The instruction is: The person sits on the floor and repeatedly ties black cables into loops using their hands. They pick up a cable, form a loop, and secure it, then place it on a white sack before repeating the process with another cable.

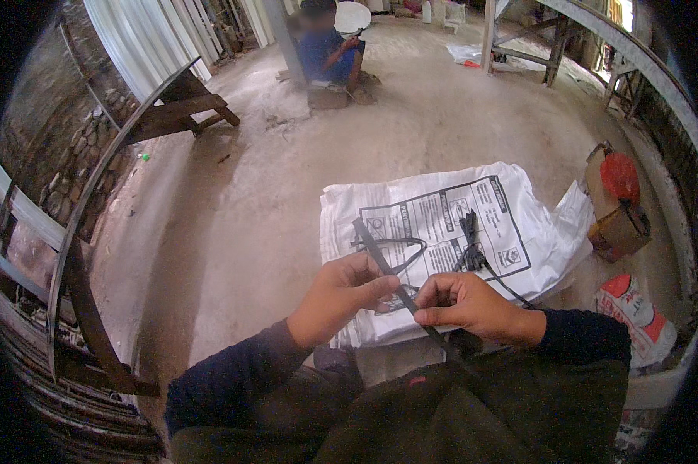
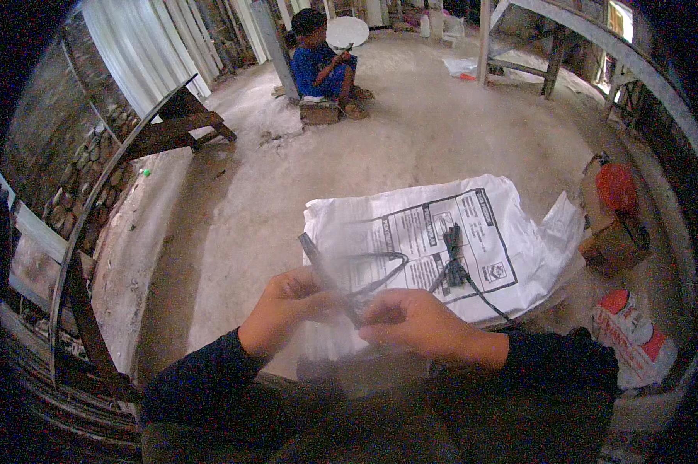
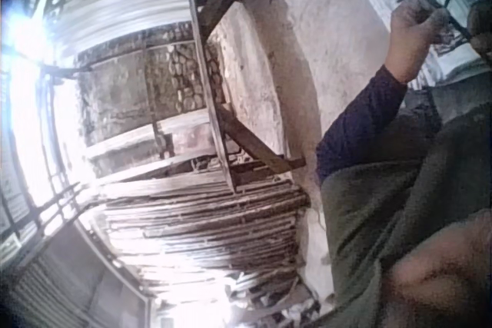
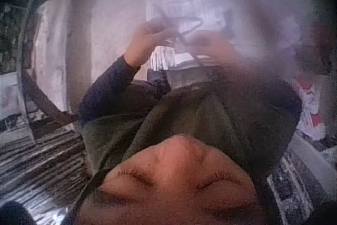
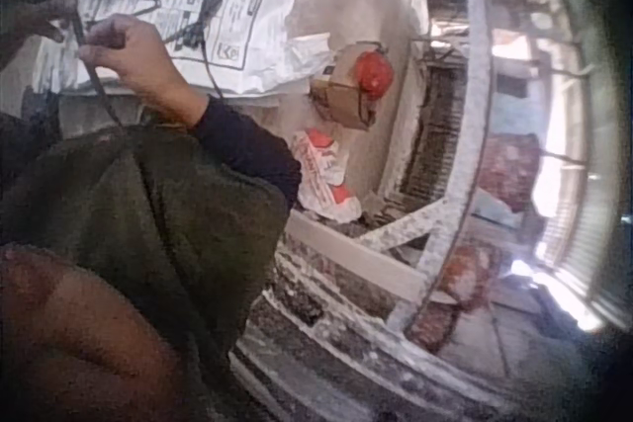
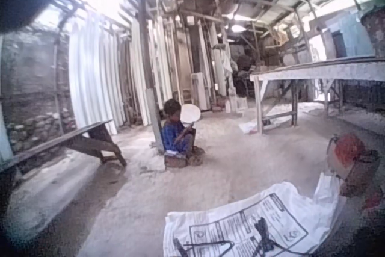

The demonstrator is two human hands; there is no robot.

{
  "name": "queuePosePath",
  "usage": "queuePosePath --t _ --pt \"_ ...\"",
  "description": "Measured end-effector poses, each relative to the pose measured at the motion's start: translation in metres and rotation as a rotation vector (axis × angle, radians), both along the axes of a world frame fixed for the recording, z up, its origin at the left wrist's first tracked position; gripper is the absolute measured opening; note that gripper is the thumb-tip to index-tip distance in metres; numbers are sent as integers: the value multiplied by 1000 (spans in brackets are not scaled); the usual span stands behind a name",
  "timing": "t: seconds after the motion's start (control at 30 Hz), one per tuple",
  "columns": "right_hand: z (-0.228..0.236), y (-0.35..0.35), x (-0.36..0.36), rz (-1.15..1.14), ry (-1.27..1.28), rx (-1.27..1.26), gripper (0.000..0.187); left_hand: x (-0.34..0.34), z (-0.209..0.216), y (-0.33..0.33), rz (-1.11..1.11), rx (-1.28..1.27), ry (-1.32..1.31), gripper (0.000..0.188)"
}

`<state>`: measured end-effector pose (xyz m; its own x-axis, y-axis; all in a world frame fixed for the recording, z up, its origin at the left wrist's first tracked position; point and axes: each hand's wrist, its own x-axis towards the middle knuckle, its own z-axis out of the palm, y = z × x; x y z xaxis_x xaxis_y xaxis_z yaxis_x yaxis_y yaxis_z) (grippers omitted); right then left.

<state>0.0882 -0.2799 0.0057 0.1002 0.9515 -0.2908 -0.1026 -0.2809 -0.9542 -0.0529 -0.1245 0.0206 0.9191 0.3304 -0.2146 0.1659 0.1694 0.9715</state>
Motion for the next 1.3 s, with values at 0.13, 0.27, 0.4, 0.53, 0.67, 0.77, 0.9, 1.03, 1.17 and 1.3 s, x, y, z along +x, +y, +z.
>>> queuePosePath --t 0.13,0.27,0.4,0.53,0.67,0.77,0.9,1.03,1.17,1.3 --pt "4 2 -4 -100 23 94 22 3 -7 -1 -45 49 0 13" --pt "12 2 -2 -159 -54 123 24 7 1 -8 -138 285 120 14" --pt "7 1 2 -104 -107 144 20 6 -16 -14 -197 376 25 15" --pt "1 1 3 -101 -89 136 15 7 -19 -16 -248 478 28 14" --pt "-2 1 5 -125 -60 134 13 9 -13 -15 -221 233 88 17" --pt "-2 -1 8 -76 -156 109 11 10 -15 -14 -104 -91 53 24" --pt "-8 0 6 -4 -184 61 11 8 -17 -7 -49 -119 0 27" --pt "-7 1 5 10 -185 18 10 7 -17 -5 -52 -124 -3 26" --pt "-17 1 7 2 -223 38 10 8 -20 -2 -24 -19 -24 27" --pt "-22 2 9 -55 -242 72 10 9 -16 -1 -8 23 -17 29"
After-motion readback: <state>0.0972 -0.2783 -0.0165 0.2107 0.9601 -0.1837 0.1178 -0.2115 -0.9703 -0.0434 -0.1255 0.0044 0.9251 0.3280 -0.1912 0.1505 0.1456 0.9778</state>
